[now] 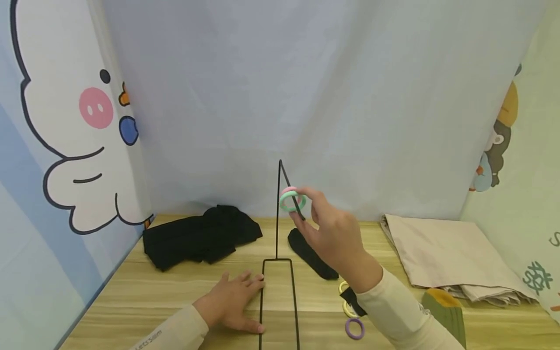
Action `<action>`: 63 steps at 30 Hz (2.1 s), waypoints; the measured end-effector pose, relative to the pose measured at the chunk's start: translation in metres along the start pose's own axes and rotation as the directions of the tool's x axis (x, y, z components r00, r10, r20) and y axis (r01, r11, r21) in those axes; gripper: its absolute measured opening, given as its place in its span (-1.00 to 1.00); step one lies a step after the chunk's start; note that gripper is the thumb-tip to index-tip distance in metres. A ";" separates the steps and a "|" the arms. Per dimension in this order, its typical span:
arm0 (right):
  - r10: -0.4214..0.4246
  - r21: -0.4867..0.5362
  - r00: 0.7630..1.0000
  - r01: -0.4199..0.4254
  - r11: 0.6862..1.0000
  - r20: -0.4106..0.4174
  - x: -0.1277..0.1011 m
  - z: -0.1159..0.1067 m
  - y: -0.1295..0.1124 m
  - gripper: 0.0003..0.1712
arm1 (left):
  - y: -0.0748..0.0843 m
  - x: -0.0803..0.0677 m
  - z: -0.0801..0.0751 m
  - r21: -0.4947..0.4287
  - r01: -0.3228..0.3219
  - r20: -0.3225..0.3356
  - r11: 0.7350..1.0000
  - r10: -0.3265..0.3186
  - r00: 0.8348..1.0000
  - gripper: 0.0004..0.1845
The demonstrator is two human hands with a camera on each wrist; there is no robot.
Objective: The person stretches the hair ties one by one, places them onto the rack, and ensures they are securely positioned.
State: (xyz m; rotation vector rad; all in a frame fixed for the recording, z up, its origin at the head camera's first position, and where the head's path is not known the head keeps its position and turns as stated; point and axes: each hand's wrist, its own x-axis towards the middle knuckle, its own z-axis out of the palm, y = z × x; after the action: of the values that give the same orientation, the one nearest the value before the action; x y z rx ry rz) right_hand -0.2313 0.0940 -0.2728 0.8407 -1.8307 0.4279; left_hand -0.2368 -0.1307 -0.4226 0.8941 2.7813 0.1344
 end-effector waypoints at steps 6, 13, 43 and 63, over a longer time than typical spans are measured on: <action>0.090 -0.057 0.995 -0.088 0.994 0.045 -0.014 0.000 0.010 -0.38 | 0.000 0.000 0.000 0.017 -0.005 -0.007 1.000 0.005 1.000 0.04; 0.178 -0.056 0.975 -0.172 0.984 0.131 -0.040 -0.004 0.023 -0.39 | -0.001 0.001 0.001 0.014 -0.009 0.002 1.000 0.009 1.000 0.05; 0.493 -0.262 0.184 -0.664 0.700 0.850 -0.155 -0.002 0.092 -0.45 | -0.002 0.002 0.000 0.024 -0.015 -0.009 1.000 0.015 1.000 0.05; 0.390 -0.188 0.180 -0.651 0.735 0.903 -0.158 0.000 0.091 -0.75 | 0.000 0.002 -0.003 -0.002 -0.007 0.021 1.000 0.007 1.000 0.06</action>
State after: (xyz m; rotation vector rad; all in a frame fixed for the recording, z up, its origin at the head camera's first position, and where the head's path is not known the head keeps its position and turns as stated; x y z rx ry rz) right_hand -0.2611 0.2120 -0.4083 0.5555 -3.2643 0.7342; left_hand -0.2388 -0.1293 -0.4204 0.8995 2.7586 0.1287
